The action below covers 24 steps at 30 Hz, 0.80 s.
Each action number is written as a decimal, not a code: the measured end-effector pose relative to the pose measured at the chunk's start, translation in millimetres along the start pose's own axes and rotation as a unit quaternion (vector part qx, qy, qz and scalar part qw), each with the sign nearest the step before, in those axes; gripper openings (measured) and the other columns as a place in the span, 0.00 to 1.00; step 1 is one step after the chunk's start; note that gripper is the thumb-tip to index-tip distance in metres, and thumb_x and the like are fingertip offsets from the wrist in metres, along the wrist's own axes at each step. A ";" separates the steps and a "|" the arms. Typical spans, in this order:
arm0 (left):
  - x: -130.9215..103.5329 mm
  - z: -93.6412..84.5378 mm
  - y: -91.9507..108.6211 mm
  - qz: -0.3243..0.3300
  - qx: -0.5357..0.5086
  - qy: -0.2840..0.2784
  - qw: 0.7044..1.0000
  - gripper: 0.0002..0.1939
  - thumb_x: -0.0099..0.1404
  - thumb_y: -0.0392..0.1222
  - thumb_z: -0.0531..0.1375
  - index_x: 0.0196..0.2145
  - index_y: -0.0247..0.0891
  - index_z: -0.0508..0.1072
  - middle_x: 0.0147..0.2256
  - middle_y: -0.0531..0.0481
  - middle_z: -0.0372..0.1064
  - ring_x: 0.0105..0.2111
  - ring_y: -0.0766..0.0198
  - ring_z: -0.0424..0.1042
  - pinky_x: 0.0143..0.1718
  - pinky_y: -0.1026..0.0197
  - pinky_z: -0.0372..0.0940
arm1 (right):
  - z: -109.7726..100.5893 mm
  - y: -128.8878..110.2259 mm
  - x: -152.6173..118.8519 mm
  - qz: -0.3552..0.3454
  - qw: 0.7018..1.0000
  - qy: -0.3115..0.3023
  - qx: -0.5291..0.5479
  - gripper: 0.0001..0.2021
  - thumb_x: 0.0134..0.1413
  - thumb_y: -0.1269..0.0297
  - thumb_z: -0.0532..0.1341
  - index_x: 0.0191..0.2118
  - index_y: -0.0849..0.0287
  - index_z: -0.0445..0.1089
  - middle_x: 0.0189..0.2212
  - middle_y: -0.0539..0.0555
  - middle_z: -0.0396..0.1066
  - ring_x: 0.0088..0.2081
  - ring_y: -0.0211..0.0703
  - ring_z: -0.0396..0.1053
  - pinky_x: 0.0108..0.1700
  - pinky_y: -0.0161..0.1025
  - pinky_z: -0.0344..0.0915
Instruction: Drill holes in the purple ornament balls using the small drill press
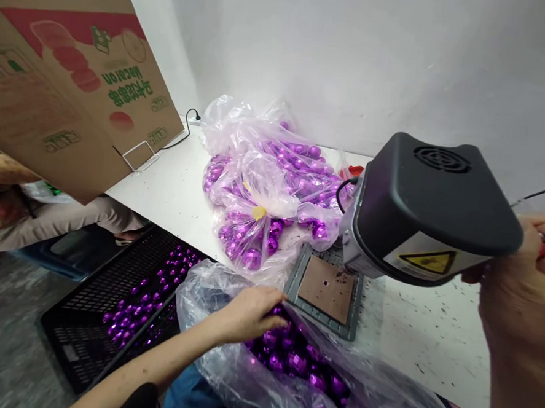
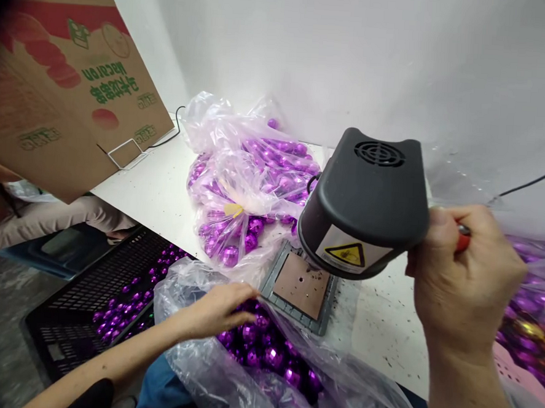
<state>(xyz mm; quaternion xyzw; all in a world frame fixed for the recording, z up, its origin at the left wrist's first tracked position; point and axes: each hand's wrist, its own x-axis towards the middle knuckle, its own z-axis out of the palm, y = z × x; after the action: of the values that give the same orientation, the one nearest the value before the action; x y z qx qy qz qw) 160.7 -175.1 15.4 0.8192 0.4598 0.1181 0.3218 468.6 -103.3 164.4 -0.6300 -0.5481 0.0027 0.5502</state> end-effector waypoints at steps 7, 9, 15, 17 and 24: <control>80.0 -44.3 -34.9 -0.083 0.261 0.207 0.939 0.06 0.66 0.40 0.61 0.38 0.36 0.75 0.36 0.37 0.73 0.46 0.43 0.67 0.51 0.42 0.59 | -0.5 2.8 1.0 -0.009 1.000 -0.017 0.008 0.19 0.58 0.46 0.59 0.30 0.59 0.68 0.13 0.47 0.59 0.14 0.34 0.58 0.19 0.34 0.54; 89.4 -40.8 -43.5 -0.073 0.269 0.191 0.941 0.09 0.59 0.41 0.67 0.38 0.36 0.75 0.35 0.37 0.73 0.47 0.41 0.67 0.51 0.41 0.58 | -1.1 1.9 0.2 -0.014 1.000 -0.025 0.009 0.20 0.59 0.45 0.58 0.30 0.59 0.68 0.13 0.47 0.59 0.15 0.34 0.58 0.20 0.34 0.55; 69.8 -56.5 -35.8 -0.039 0.012 0.235 0.971 0.21 0.57 0.44 0.69 0.48 0.39 0.74 0.46 0.39 0.73 0.50 0.44 0.69 0.55 0.40 0.60 | -2.1 -0.4 -0.6 -0.006 0.999 -0.034 0.020 0.20 0.60 0.46 0.58 0.30 0.59 0.66 0.13 0.47 0.59 0.15 0.33 0.58 0.21 0.34 0.55; 51.8 -74.8 -31.2 -0.038 -0.204 0.249 0.946 0.26 0.61 0.49 0.67 0.55 0.43 0.71 0.52 0.41 0.72 0.49 0.49 0.72 0.53 0.44 0.65 | -2.0 0.0 -0.4 -0.007 0.999 -0.036 0.017 0.20 0.60 0.46 0.58 0.30 0.60 0.67 0.13 0.47 0.59 0.16 0.32 0.58 0.21 0.34 0.54; 8.4 -88.8 -23.3 -0.073 -0.611 0.227 0.755 0.34 0.56 0.47 0.71 0.58 0.48 0.66 0.53 0.46 0.72 0.45 0.57 0.76 0.44 0.56 0.70 | 1.5 3.8 0.1 -0.013 1.000 -0.012 0.015 0.21 0.61 0.44 0.57 0.31 0.60 0.68 0.13 0.46 0.57 0.15 0.32 0.57 0.19 0.33 0.52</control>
<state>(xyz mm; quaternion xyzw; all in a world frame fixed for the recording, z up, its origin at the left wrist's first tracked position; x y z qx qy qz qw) 106.1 -122.3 67.6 0.3614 0.4076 0.5329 0.6474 470.4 -101.4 161.2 -0.6145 -0.5624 0.0112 0.5532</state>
